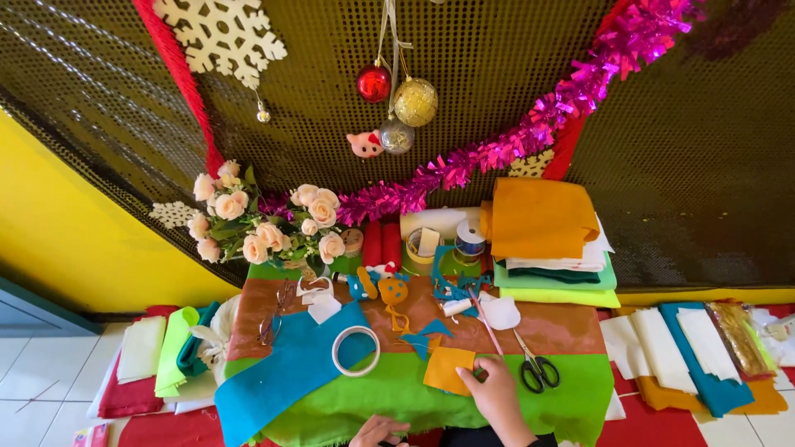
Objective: Cutting shapes out of felt fabric using scissors and preparing thread for a handcraft project.
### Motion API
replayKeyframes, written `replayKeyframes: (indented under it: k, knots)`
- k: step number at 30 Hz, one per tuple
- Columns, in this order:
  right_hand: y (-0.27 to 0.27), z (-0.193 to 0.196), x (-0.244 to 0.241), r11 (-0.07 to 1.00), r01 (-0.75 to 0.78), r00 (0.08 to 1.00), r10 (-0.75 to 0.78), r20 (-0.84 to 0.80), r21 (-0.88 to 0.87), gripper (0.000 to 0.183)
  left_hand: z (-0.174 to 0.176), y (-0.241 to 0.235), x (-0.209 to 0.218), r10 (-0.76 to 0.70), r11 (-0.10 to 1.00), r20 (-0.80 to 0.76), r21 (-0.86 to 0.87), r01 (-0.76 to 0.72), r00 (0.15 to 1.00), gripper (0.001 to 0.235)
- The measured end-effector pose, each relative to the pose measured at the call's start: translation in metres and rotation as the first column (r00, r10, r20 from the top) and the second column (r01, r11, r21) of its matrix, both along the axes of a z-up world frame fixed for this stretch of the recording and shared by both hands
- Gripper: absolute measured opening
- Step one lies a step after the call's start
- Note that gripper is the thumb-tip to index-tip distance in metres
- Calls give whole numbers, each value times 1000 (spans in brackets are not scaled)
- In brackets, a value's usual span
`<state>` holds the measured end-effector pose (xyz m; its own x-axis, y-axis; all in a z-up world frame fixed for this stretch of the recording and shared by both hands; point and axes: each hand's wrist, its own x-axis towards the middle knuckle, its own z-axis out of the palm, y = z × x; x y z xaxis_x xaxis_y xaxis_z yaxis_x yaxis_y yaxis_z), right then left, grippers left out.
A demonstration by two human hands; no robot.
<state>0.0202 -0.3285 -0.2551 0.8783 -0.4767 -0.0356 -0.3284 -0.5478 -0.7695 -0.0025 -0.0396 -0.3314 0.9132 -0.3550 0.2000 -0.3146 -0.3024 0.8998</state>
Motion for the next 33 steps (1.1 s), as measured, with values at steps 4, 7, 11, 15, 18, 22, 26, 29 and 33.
replayKeyframes:
  k: [4, 7, 11, 15, 18, 22, 26, 29, 33]
  knots:
    - [12, 36, -3, 952, -96, 993, 73, -89, -290, 36, -11, 8, 0, 15, 1000, 55, 12, -15, 998, 25]
    - [18, 28, 0, 943, -155, 972, 92, -217, -294, 58, -20, 17, 2, -8, 999, 61, -36, 10, 998, 25]
    - [29, 32, -1, 956, -174, 984, 157, -88, -238, 39, -34, 26, 2, -9, 1000, 37, -29, 10, 999, 24]
    - [34, 24, -3, 974, -147, 968, 177, 178, -171, 29, -33, 31, -4, 49, 999, -59, 16, -48, 997, 25]
    - [38, 47, -9, 990, -134, 954, 143, 264, -50, 28, -39, 30, -4, 104, 995, 30, -5, -104, 994, 22]
    - [41, 75, -18, 992, -84, 971, 61, 232, 91, 35, -5, 38, 0, 4, 998, 45, 62, -6, 999, 42]
    - [51, 120, -33, 720, -178, 975, 36, 220, 670, 34, 126, 22, -4, 44, 935, -516, -281, -218, 855, 64]
    - [65, 150, -48, 604, -218, 973, 76, 218, 766, 46, 201, 8, -1, -87, 907, -570, -385, -172, 817, 81]
    - [77, 164, -62, 686, -505, 843, 262, 469, 524, 19, 252, -6, -5, -213, 884, -405, -467, -1, 889, 72]
